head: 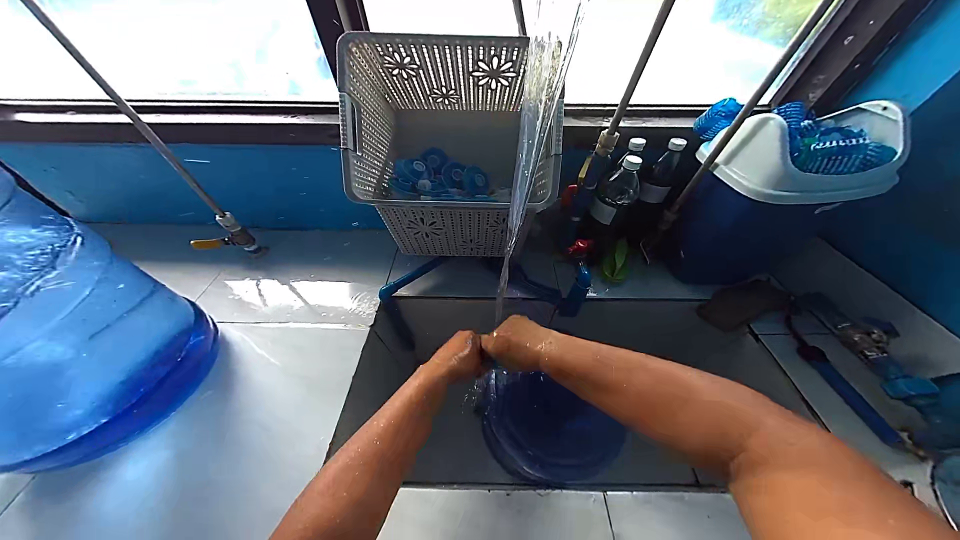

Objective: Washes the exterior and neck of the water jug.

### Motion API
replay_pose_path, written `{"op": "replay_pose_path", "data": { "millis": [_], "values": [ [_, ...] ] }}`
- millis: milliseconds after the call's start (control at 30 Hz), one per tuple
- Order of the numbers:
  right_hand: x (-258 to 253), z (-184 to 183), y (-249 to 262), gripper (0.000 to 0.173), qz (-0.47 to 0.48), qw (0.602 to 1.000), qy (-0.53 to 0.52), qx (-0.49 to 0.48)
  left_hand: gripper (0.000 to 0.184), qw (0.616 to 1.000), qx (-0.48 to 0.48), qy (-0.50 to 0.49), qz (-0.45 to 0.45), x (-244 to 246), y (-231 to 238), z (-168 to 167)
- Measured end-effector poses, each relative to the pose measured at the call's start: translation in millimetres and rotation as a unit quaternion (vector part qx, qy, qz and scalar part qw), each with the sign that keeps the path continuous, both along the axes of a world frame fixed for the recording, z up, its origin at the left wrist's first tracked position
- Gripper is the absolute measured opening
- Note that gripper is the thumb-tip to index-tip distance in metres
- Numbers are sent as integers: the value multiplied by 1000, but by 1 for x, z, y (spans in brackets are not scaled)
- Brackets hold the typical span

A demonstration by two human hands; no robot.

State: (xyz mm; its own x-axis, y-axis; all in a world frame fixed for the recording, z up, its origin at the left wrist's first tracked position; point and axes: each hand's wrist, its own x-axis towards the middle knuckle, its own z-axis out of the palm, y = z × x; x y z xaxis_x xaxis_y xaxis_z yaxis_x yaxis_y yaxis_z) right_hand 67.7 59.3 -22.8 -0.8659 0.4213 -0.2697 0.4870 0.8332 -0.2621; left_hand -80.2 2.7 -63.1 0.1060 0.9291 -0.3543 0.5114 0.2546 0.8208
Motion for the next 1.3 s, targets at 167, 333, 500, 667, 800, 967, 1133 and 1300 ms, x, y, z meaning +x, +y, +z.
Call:
{"op": "replay_pose_path", "data": {
  "millis": [167,333,500,667,800,967,1133,1300],
  "values": [
    [-10,-12,-1,36,-203,961,174,-67,18,932,93,-268,224,12,-2,-15],
    [8,-12,-5,38,-201,968,137,-69,20,955,66,-250,148,15,2,-10],
    [21,13,9,37,-378,903,118,-167,22,838,-42,-421,344,51,27,-31],
    [23,110,74,26,-252,886,336,195,30,849,-88,-425,301,50,37,-63],
    [-35,150,138,27,-222,941,165,196,28,851,-102,-440,267,45,38,-64],
    [-83,125,180,34,-304,937,-92,147,30,861,-110,-432,246,38,32,-54],
    [-81,137,162,35,-323,930,-118,132,43,817,-85,-456,343,44,32,-47],
    [-66,129,159,44,-300,940,38,155,39,783,-122,-493,359,47,25,-44]
  ]
}}
